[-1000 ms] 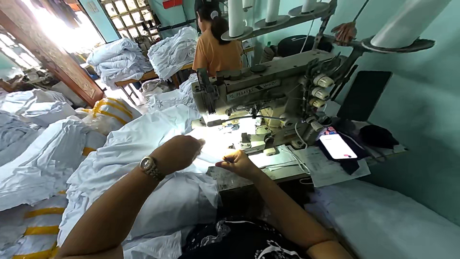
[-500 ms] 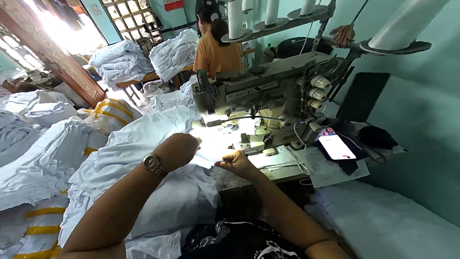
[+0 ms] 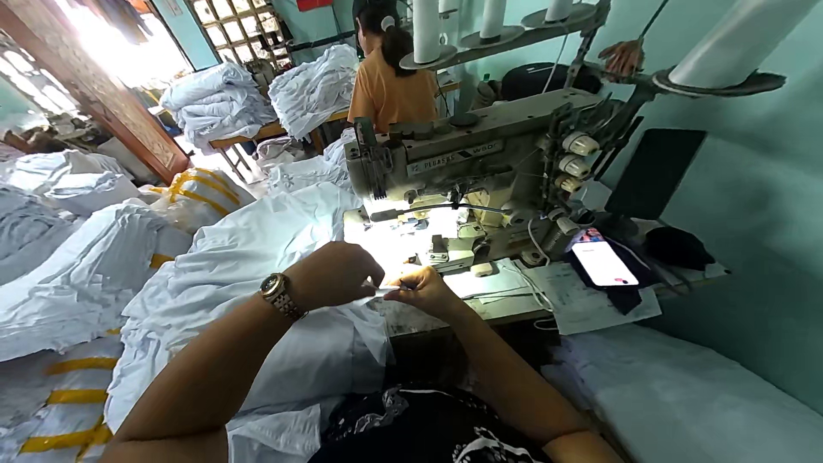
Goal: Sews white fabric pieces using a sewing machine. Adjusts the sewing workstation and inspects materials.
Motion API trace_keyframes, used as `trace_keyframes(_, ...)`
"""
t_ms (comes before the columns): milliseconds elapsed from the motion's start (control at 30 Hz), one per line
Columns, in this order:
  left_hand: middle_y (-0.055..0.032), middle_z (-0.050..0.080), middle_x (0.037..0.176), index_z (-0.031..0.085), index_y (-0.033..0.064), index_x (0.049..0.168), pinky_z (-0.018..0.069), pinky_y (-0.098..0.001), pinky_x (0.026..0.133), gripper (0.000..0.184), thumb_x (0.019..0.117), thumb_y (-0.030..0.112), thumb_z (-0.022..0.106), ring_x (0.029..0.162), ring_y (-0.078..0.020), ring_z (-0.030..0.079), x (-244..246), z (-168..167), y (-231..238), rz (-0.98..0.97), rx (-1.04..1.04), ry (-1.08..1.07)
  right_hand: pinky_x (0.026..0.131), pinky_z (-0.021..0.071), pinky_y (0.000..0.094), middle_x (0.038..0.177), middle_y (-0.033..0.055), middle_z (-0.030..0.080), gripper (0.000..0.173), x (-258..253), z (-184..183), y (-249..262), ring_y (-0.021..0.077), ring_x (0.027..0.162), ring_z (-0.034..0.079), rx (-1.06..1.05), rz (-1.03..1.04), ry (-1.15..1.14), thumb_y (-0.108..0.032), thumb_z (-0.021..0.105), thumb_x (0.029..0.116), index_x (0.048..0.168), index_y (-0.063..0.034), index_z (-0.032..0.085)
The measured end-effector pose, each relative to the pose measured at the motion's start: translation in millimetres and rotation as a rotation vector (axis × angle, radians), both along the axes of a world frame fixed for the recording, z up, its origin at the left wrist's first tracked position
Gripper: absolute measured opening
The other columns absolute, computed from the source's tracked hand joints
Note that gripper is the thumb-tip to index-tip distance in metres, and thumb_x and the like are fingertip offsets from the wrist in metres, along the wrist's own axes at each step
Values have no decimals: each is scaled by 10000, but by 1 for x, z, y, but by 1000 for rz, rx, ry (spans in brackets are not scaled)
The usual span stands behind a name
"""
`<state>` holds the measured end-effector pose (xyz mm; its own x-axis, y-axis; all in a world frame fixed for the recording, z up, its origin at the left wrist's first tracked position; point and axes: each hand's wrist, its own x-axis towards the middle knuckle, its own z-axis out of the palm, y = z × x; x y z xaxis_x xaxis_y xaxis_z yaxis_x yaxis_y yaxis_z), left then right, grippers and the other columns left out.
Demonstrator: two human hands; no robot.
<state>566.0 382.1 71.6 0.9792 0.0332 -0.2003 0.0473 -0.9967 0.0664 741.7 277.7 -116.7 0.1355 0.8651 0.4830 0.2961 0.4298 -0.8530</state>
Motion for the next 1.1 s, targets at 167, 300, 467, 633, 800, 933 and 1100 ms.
trace_keyframes(167, -45, 675, 813, 733, 128, 895, 525, -475, 672, 159, 960, 260, 674, 758, -231, 660, 3, -3, 0, 20, 53, -8, 734, 464, 161, 802, -63, 656, 220, 1, -2, -1, -46, 782, 559, 24, 4, 24, -277, 815, 870, 789, -82, 756)
trace_keyframes(300, -94, 693, 857, 728, 81, 904, 543, -504, 716, 157, 960, 220, 682, 816, -282, 687, 4, -6, 2, 98, 121, -9, 701, 437, 166, 759, -66, 614, 286, -1, -2, -2, -43, 750, 530, -9, -15, 0, -297, 804, 880, 729, -76, 704)
trace_keyframes(467, -101, 683, 896, 721, 82, 967, 536, -518, 732, 196, 1000, 247, 620, 840, -287, 672, 1, -3, -13, 23, 9, 75, 717, 485, 152, 833, -46, 678, 149, 0, 0, -4, -48, 772, 572, 8, 0, 47, -219, 787, 889, 863, -72, 783)
trace_keyframes(633, -93, 679, 882, 735, 82, 925, 561, -487, 700, 191, 978, 245, 652, 796, -267, 686, -4, -6, -2, 85, 113, -72, 629, 423, 148, 749, -63, 614, 246, -1, 3, -6, -52, 673, 501, 3, -18, 44, -255, 800, 882, 750, -69, 707)
trace_keyframes(800, -79, 647, 889, 725, 81, 905, 551, -461, 709, 226, 986, 277, 648, 807, -239, 662, -5, -10, 0, 100, 41, -101, 596, 412, 127, 759, -77, 611, 236, 0, 5, -13, -65, 655, 493, -11, -40, 68, -272, 805, 876, 771, -83, 711)
trace_keyframes(933, -31, 661, 944, 738, 111, 841, 538, -400, 797, 349, 950, 437, 680, 920, -206, 628, -10, -21, 8, 89, 71, -208, 622, 422, 125, 822, -49, 648, 205, 0, 2, -22, -57, 700, 512, 8, -78, 60, -254, 795, 890, 832, -64, 745)
trace_keyframes(1100, -45, 712, 1100, 726, 119, 977, 427, -528, 1034, 542, 775, 617, 795, 1126, -271, 604, -4, -52, 21, 120, 7, -245, 687, 492, 158, 889, 12, 692, 182, -2, -10, -23, -13, 758, 580, 74, -150, 2, -221, 766, 920, 898, -40, 758)
